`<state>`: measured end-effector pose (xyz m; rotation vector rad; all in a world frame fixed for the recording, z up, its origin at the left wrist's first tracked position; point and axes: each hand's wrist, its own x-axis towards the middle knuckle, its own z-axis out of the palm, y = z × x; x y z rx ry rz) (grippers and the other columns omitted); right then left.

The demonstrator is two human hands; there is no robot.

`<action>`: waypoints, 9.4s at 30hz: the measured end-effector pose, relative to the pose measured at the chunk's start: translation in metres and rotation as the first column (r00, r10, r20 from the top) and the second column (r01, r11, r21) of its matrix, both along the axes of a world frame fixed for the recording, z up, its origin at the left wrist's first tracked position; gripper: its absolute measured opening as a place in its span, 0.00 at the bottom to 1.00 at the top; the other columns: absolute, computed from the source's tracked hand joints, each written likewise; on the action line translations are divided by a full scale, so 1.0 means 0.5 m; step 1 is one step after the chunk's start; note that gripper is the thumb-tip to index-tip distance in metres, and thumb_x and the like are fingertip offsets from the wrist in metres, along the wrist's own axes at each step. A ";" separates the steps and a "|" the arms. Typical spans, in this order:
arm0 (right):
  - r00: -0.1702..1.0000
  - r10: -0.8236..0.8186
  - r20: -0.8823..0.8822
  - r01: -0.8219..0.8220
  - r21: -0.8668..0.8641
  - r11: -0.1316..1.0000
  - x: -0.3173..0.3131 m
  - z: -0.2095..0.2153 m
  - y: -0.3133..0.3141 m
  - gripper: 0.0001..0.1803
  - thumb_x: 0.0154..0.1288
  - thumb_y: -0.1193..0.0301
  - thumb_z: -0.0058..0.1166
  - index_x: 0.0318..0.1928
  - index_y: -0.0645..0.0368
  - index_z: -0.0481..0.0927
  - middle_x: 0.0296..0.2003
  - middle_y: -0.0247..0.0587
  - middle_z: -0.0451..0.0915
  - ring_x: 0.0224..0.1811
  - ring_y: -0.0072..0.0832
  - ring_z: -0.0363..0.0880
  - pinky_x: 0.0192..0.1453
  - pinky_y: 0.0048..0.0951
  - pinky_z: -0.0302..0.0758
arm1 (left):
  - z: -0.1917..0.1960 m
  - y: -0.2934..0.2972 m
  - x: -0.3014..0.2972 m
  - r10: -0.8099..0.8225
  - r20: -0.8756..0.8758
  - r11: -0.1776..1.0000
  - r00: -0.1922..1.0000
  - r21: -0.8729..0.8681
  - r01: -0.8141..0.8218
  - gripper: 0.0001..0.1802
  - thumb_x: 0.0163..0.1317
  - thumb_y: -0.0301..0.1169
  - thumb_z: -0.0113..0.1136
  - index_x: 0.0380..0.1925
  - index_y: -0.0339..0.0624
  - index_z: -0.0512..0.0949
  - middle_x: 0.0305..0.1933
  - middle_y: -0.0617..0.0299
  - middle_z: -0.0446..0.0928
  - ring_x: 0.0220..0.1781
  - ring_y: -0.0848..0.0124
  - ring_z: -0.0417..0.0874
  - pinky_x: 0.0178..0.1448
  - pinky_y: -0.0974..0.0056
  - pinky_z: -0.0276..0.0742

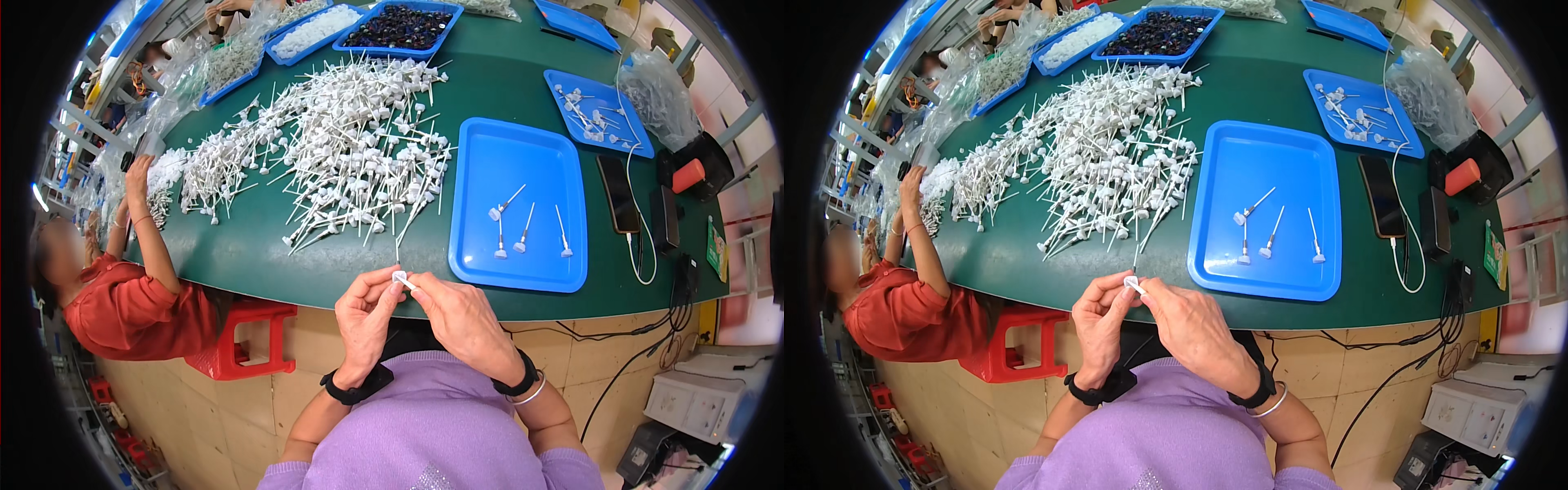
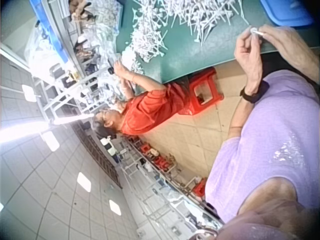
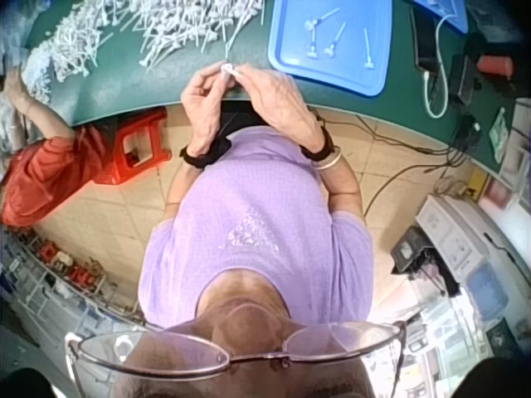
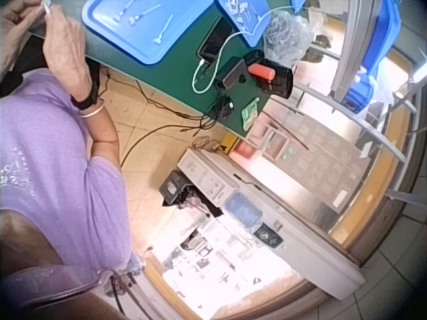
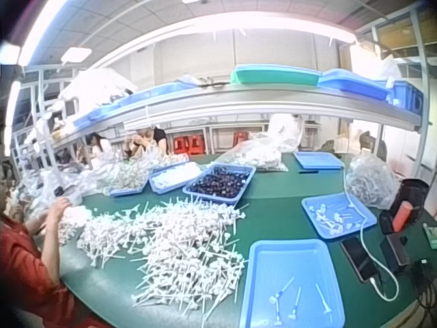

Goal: The recorder is assembling small white plastic components by hand at a factory workbench.

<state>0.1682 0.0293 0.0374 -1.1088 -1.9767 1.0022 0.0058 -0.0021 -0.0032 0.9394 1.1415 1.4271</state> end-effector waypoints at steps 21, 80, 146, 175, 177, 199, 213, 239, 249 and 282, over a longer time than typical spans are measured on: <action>0.996 -0.086 0.011 0.085 0.062 0.994 0.009 0.007 -0.013 0.10 0.72 0.73 0.53 0.50 0.61 0.78 0.31 0.53 0.81 0.33 0.53 0.80 0.33 0.46 0.72 | 0.022 0.041 -0.018 0.006 -0.068 1.000 0.998 -0.019 -0.007 0.12 0.70 0.20 0.58 0.51 0.29 0.80 0.45 0.50 0.86 0.47 0.70 0.87 0.53 0.68 0.82; 0.992 -0.127 -0.018 0.128 0.043 0.991 0.004 -0.020 0.008 0.10 0.71 0.71 0.56 0.50 0.59 0.82 0.27 0.51 0.81 0.28 0.50 0.81 0.28 0.43 0.73 | -0.002 0.025 0.012 0.012 0.029 1.000 1.000 -0.023 -0.012 0.12 0.70 0.22 0.59 0.52 0.29 0.79 0.48 0.49 0.85 0.48 0.72 0.86 0.56 0.68 0.80; 0.912 -0.396 0.104 0.374 0.185 0.909 0.091 -0.016 0.012 0.11 0.69 0.77 0.55 0.50 0.67 0.82 0.25 0.47 0.80 0.22 0.32 0.78 0.28 0.33 0.72 | 0.007 0.016 -0.035 -0.140 0.105 0.976 0.985 -0.155 0.155 0.10 0.69 0.24 0.63 0.46 0.31 0.83 0.41 0.56 0.86 0.44 0.72 0.87 0.48 0.70 0.81; 0.805 -0.593 -0.013 0.592 0.089 0.801 0.191 -0.110 0.058 0.14 0.76 0.73 0.49 0.54 0.66 0.83 0.20 0.35 0.75 0.22 0.18 0.70 0.25 0.25 0.64 | 0.012 0.094 -0.291 0.266 -0.910 0.964 0.319 0.260 -0.061 0.06 0.57 0.24 0.66 0.35 0.41 0.85 0.32 0.54 0.80 0.33 0.55 0.82 0.39 0.58 0.79; 0.809 -0.587 -0.024 0.586 0.099 0.804 0.193 -0.118 0.059 0.14 0.76 0.73 0.49 0.53 0.66 0.83 0.20 0.34 0.74 0.22 0.17 0.70 0.25 0.25 0.64 | -0.006 0.110 -0.280 0.263 -0.925 0.961 0.274 0.275 0.007 0.06 0.57 0.25 0.66 0.35 0.41 0.85 0.32 0.55 0.79 0.37 0.54 0.81 0.41 0.55 0.78; 0.988 -0.107 -0.109 0.134 0.294 0.946 -0.025 0.002 -0.030 0.15 0.68 0.74 0.59 0.55 0.59 0.80 0.36 0.49 0.83 0.34 0.47 0.83 0.35 0.40 0.77 | 0.068 -0.022 -0.040 0.011 -0.486 0.989 0.874 0.132 0.062 0.10 0.62 0.19 0.66 0.44 0.35 0.85 0.31 0.62 0.85 0.32 0.79 0.84 0.36 0.72 0.79; 0.988 -0.150 -0.024 0.151 0.261 0.953 -0.012 0.015 -0.020 0.16 0.66 0.74 0.61 0.54 0.59 0.81 0.35 0.46 0.83 0.32 0.44 0.84 0.33 0.37 0.78 | 0.026 0.001 -0.050 -0.116 0.025 0.992 0.993 -0.048 0.117 0.10 0.66 0.19 0.61 0.46 0.28 0.82 0.40 0.55 0.86 0.39 0.70 0.87 0.42 0.69 0.83; 0.981 -0.156 0.119 0.127 0.219 0.967 0.000 0.001 0.008 0.13 0.67 0.72 0.61 0.51 0.56 0.81 0.25 0.41 0.75 0.24 0.41 0.76 0.26 0.40 0.69 | 0.013 0.037 -0.040 -0.137 0.065 0.983 0.988 -0.111 0.144 0.14 0.66 0.19 0.63 0.52 0.31 0.81 0.53 0.56 0.83 0.49 0.75 0.83 0.52 0.71 0.80; 0.964 -0.159 0.215 0.101 0.260 0.960 -0.015 0.005 0.010 0.13 0.66 0.71 0.62 0.51 0.54 0.81 0.23 0.40 0.72 0.23 0.40 0.75 0.25 0.40 0.69 | 0.011 0.032 -0.031 -0.099 -0.102 0.995 0.990 -0.001 0.099 0.15 0.66 0.16 0.61 0.52 0.30 0.80 0.56 0.53 0.81 0.50 0.72 0.84 0.54 0.70 0.81; 0.999 -0.009 0.044 0.009 0.004 1.000 -0.001 0.008 0.027 0.11 0.69 0.72 0.58 0.48 0.62 0.85 0.33 0.53 0.84 0.30 0.49 0.82 0.33 0.36 0.75 | 0.019 0.013 -0.038 -0.117 -0.058 0.989 0.991 -0.100 0.111 0.16 0.69 0.22 0.61 0.55 0.35 0.81 0.49 0.58 0.84 0.52 0.74 0.84 0.58 0.70 0.78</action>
